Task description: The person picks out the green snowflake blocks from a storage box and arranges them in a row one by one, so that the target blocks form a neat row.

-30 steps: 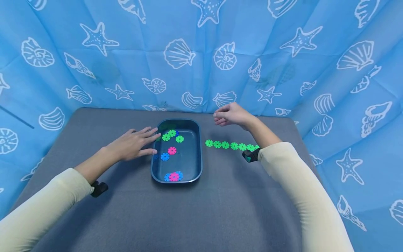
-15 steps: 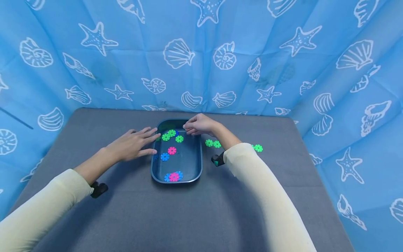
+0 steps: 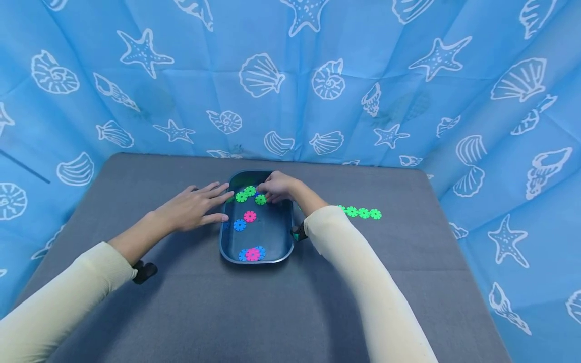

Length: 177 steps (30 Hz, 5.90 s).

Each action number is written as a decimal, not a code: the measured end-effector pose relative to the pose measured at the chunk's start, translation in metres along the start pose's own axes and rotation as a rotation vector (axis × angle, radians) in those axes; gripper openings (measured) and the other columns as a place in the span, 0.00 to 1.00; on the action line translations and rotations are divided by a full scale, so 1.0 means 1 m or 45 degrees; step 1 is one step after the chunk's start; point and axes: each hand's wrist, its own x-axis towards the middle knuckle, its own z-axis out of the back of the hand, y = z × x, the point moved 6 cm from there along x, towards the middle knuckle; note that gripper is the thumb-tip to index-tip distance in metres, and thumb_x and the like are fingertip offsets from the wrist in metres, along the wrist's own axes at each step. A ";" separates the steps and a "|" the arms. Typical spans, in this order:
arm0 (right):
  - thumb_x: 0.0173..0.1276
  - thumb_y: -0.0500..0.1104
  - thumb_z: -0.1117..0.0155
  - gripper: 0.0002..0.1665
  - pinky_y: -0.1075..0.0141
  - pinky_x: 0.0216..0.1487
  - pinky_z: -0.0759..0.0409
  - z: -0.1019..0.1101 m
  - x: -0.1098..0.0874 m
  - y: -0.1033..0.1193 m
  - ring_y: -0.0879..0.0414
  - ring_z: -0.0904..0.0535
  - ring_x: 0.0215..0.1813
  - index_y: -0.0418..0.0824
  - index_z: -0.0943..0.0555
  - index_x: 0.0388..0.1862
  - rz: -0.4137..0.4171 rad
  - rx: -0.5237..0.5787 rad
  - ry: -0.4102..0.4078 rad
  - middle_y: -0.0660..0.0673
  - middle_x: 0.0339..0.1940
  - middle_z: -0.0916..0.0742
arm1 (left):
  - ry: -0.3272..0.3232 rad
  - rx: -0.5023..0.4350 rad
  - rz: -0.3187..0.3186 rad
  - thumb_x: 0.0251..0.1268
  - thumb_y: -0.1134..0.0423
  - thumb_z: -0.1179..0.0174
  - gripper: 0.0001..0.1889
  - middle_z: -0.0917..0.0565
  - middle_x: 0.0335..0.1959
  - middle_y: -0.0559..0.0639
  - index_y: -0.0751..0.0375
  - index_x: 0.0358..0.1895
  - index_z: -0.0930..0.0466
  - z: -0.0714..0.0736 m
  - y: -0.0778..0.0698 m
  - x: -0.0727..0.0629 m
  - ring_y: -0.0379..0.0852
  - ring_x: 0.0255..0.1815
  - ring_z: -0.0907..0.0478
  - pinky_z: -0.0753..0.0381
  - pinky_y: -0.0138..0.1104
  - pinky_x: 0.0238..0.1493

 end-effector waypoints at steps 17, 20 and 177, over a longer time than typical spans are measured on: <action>0.73 0.36 0.39 0.27 0.54 0.62 0.23 -0.032 0.010 0.007 0.42 0.18 0.59 0.27 0.30 0.67 0.037 0.054 0.105 0.32 0.55 0.16 | 0.001 0.002 -0.008 0.72 0.35 0.51 0.39 0.46 0.80 0.56 0.52 0.79 0.43 -0.001 0.001 0.002 0.59 0.79 0.48 0.42 0.65 0.68; 0.72 0.34 0.38 0.28 0.54 0.62 0.23 -0.038 0.011 0.010 0.42 0.19 0.59 0.27 0.31 0.68 0.022 0.069 0.140 0.32 0.54 0.15 | 0.003 -0.002 -0.008 0.72 0.35 0.51 0.39 0.46 0.80 0.56 0.51 0.79 0.43 -0.001 0.002 0.002 0.59 0.79 0.49 0.42 0.66 0.68; 0.80 0.46 0.50 0.29 0.64 0.44 0.15 0.181 -0.137 -0.142 0.57 0.13 0.42 0.25 0.35 0.68 0.024 0.032 -0.464 0.50 0.41 0.13 | -0.015 -0.036 -0.012 0.73 0.36 0.50 0.39 0.45 0.80 0.57 0.53 0.79 0.43 -0.003 0.001 -0.001 0.61 0.79 0.48 0.43 0.66 0.68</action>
